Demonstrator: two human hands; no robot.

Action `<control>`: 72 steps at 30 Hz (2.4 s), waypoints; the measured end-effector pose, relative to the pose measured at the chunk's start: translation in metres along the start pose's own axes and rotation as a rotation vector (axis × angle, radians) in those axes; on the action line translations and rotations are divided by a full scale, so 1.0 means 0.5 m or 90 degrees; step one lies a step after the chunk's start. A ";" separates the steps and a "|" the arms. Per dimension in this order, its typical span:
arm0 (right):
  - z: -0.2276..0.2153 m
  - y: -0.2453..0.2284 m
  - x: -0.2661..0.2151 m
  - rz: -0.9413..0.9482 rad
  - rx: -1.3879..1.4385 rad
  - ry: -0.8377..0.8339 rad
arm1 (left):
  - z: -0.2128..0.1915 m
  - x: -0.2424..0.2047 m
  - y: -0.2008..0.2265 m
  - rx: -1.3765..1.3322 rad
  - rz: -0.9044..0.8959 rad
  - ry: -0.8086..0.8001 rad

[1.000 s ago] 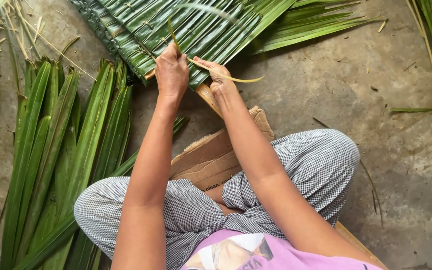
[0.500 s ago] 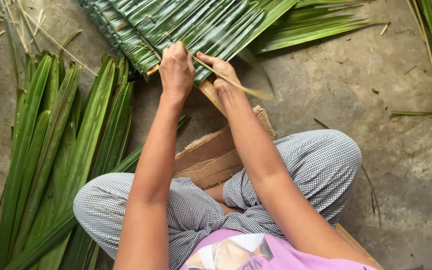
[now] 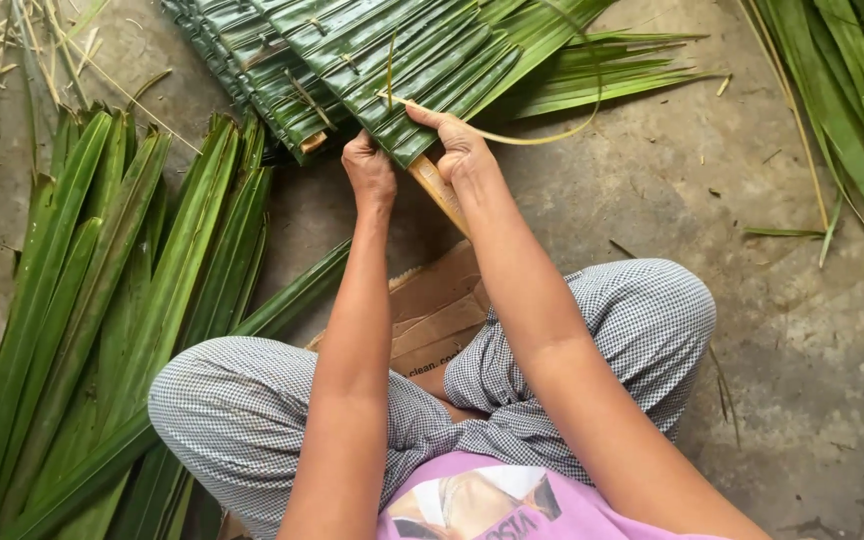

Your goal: Weaving individual palm leaves onto a wooden stick to create a thatched mat.

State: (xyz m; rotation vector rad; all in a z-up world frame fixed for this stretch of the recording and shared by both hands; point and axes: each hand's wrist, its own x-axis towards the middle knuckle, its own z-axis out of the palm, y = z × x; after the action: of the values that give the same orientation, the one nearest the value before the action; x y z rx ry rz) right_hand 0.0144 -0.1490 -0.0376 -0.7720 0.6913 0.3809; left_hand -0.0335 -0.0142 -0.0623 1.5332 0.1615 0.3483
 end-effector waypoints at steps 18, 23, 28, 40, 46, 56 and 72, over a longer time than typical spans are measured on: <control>0.022 -0.007 -0.043 -0.035 -0.014 0.052 | -0.163 -0.046 0.130 -0.448 -0.235 -0.205; 0.024 -0.005 -0.053 -0.038 -0.014 0.053 | -0.078 -0.065 0.063 -0.099 -0.006 -0.082; 0.025 -0.001 -0.054 -0.049 -0.018 0.068 | -0.050 -0.086 0.048 0.082 0.123 -0.049; 0.033 0.000 -0.068 -0.032 -0.011 0.071 | -0.021 -0.081 -0.003 0.376 0.243 -0.010; 0.036 -0.003 -0.072 -0.039 -0.006 0.091 | -0.012 -0.080 0.015 0.426 0.297 0.005; 0.017 0.000 -0.045 -0.034 -0.041 0.067 | -0.011 -0.076 0.038 0.508 0.355 0.014; -0.007 0.026 0.031 -0.022 -0.039 0.122 | -0.021 -0.095 0.072 0.271 0.265 -0.007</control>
State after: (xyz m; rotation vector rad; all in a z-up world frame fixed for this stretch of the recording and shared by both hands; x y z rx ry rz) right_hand 0.0169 -0.1420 -0.0565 -0.8855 0.8478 0.3001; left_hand -0.0860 -0.0193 -0.0325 1.9921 -0.1036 0.6665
